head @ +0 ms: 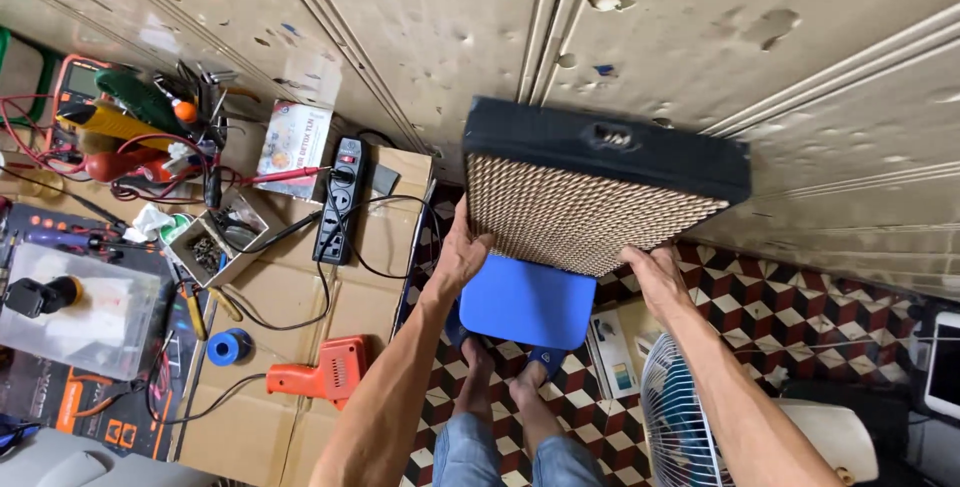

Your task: Disassembling an evaporative air cooler to inspect and clean the cooling pads and water tank.

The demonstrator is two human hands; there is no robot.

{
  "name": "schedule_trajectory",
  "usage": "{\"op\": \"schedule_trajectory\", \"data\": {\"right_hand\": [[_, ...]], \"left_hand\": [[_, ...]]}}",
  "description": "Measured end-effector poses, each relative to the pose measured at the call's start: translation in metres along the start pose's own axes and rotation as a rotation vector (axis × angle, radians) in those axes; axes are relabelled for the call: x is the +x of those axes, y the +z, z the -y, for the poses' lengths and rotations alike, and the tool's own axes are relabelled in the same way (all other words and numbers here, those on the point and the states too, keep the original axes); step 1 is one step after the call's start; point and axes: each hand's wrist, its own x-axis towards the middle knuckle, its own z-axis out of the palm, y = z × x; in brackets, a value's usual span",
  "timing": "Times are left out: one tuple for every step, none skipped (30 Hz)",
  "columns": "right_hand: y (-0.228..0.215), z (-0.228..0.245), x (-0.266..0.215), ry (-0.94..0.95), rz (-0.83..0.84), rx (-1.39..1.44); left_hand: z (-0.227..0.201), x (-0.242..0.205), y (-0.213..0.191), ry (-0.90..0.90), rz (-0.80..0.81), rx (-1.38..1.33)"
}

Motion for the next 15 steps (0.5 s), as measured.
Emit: {"op": "schedule_trajectory", "data": {"right_hand": [[-0.001,-0.012,0.009,0.013,0.009,0.026],[-0.005,-0.023,0.018,0.023,0.013,0.051],[-0.005,-0.03,0.017,0.025,0.012,0.051],[-0.007,-0.032,0.022,0.009,0.028,0.072],[-0.01,-0.034,0.026,-0.008,0.044,0.093],[-0.011,-0.026,0.025,-0.019,0.041,0.096],[-0.012,-0.018,0.024,-0.022,0.07,0.075],[-0.013,-0.014,0.019,-0.018,0.098,0.054],[-0.017,-0.017,0.021,-0.023,0.094,0.058],[-0.021,-0.021,0.022,0.032,0.074,-0.024],[-0.025,-0.026,0.021,0.088,0.054,-0.106],[-0.026,-0.019,0.014,0.078,0.056,-0.103],[-0.027,-0.012,0.006,0.059,0.018,-0.088],[-0.028,-0.005,-0.001,0.039,-0.016,-0.075],[-0.028,0.0,-0.013,0.027,-0.012,-0.072]], "left_hand": [[-0.008,0.0,0.001,-0.003,-0.011,0.064],[-0.018,0.002,0.005,-0.002,-0.018,0.127],[-0.002,0.004,0.003,-0.004,-0.016,0.126],[0.01,0.011,0.001,0.07,0.022,0.006],[0.021,0.018,0.0,0.144,0.062,-0.114],[0.024,0.021,0.0,0.156,0.065,-0.113],[0.027,0.024,0.0,0.128,0.034,-0.074],[0.032,0.023,0.001,0.094,0.003,-0.035],[0.034,0.022,0.002,0.099,0.007,-0.033],[0.036,0.018,0.004,0.125,-0.068,0.066],[0.038,0.013,0.005,0.151,-0.143,0.164],[0.02,0.0,0.009,0.161,-0.146,0.169],[0.001,-0.014,0.014,0.007,-0.231,0.179],[-0.019,-0.029,0.019,-0.146,-0.318,0.186],[0.003,-0.04,0.018,-0.135,-0.325,0.189]]}}
